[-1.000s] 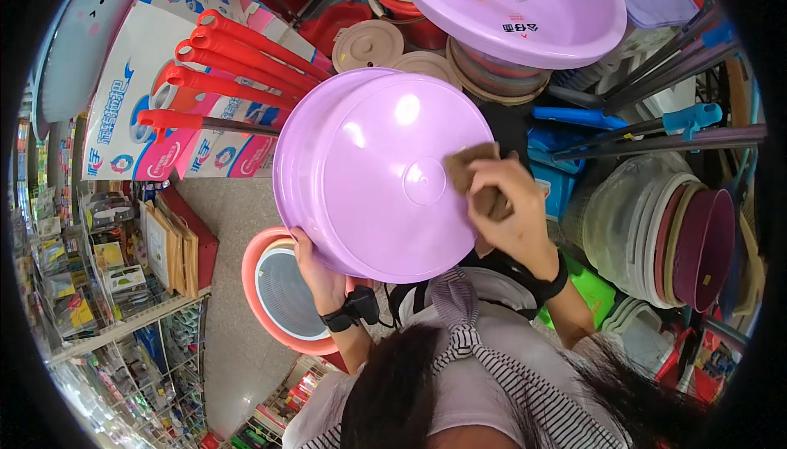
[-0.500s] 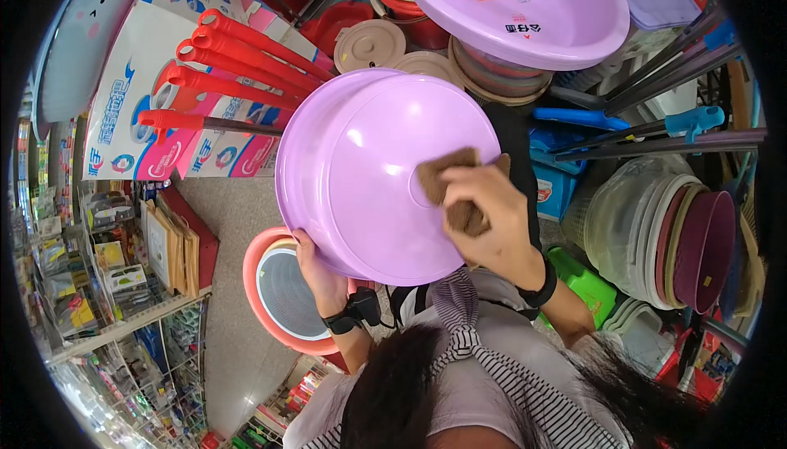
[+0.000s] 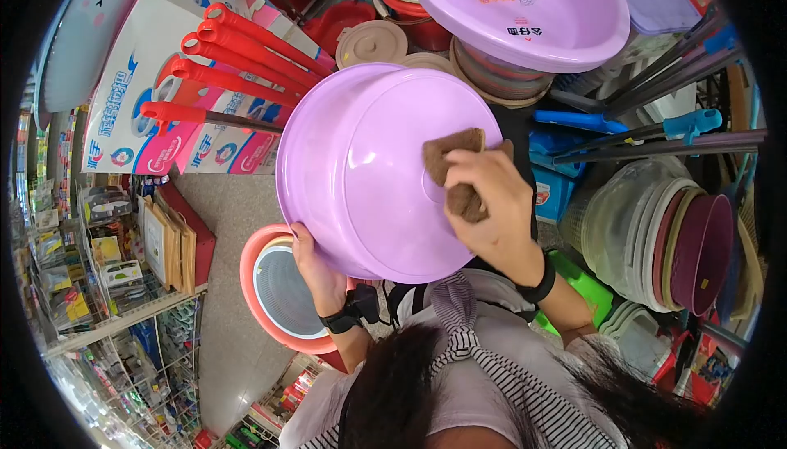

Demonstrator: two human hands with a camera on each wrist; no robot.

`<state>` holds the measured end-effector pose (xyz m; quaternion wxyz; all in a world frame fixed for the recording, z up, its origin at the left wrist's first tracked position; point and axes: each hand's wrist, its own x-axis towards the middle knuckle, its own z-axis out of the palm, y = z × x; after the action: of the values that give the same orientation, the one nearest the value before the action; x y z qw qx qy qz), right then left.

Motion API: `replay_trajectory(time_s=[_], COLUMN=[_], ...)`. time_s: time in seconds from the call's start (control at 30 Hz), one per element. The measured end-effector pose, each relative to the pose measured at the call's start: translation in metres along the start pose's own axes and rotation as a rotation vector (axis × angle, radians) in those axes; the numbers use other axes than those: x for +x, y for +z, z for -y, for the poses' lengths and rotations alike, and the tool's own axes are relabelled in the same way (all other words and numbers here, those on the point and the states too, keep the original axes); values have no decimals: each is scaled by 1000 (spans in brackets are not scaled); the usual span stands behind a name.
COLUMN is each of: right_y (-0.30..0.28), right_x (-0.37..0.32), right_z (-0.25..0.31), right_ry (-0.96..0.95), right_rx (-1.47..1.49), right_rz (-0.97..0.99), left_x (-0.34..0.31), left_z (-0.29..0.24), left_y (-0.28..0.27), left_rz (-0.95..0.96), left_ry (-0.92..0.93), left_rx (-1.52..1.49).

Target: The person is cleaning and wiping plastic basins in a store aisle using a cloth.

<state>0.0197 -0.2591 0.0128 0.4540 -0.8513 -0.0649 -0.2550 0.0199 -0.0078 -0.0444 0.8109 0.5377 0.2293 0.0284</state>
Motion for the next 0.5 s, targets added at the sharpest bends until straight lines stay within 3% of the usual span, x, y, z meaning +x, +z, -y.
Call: replay_trajectory(time_s=[0.13, 0.27, 0.33, 0.43, 0.5], right_y=[0, -12, -10, -6, -6], right_x=[-13, -8, 4, 6, 4], right_z=[14, -3, -5, 4, 14], right_ry=[-149, -41, 136, 162, 15], right_rx=[106, 294, 224, 217, 173], right_rz=[143, 247, -78, -143, -190], left_x=[-2, -6, -13, -20, -25], left_z=[0, 4, 9, 12, 13], left_y=[-1, -9, -13, -17, -10], left_rz=[-36, 21, 61, 136, 79], left_ry=[-11, 35, 64, 165, 221], left_rx=[15, 60, 63, 150, 58])
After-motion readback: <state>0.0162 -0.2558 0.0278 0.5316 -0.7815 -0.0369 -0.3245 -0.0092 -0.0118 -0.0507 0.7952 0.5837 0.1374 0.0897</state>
